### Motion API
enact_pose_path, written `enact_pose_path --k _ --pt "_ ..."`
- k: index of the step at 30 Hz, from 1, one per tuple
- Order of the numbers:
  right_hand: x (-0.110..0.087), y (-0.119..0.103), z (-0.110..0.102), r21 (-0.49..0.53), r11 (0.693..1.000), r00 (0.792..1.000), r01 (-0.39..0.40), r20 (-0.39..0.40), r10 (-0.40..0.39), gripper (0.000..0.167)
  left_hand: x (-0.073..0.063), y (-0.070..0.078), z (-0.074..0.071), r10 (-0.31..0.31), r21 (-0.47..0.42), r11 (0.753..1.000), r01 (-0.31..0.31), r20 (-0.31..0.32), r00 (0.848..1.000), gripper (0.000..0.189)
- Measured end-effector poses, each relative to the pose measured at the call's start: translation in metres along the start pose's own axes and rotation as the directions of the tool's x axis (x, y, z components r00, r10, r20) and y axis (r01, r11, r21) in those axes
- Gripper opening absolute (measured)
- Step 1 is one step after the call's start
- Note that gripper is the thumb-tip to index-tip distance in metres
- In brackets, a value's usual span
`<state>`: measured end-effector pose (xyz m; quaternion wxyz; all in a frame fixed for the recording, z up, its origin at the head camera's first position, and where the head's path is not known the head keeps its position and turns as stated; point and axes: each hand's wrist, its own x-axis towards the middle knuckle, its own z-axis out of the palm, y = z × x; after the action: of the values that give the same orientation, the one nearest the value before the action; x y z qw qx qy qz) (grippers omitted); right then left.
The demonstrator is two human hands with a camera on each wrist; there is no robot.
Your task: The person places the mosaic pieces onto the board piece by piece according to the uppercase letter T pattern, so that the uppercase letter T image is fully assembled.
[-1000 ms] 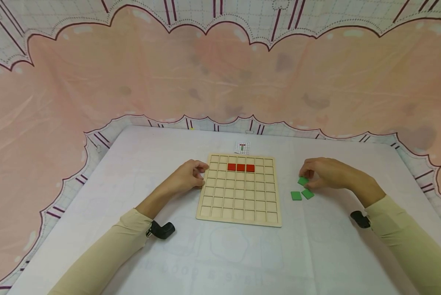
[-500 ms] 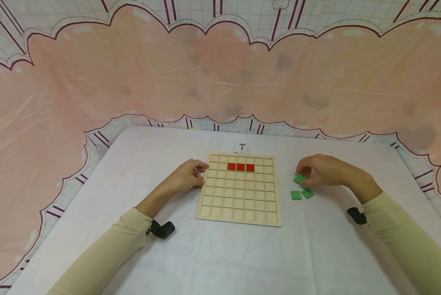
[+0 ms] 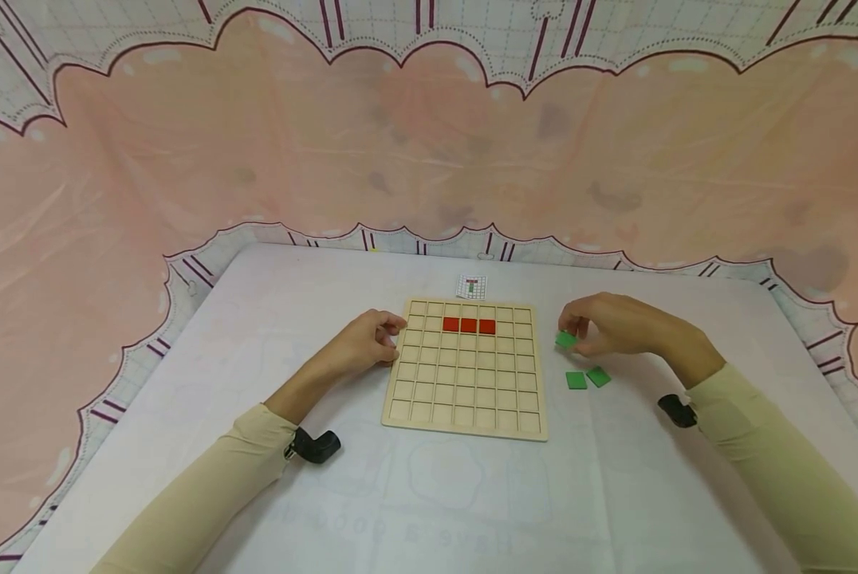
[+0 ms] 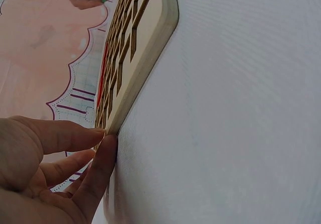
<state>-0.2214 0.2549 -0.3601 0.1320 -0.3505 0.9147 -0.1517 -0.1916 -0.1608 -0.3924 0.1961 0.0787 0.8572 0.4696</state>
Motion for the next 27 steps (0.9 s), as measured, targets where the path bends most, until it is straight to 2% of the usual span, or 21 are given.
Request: enact_pose_path --k 27 --pt "0.037 -0.029 0.0 0.028 0.999 0.999 0.047 0.023 -0.048 0.02 0.001 -0.001 -0.001 0.022 0.0 1.0 -0.022 0.004 1.0 0.053"
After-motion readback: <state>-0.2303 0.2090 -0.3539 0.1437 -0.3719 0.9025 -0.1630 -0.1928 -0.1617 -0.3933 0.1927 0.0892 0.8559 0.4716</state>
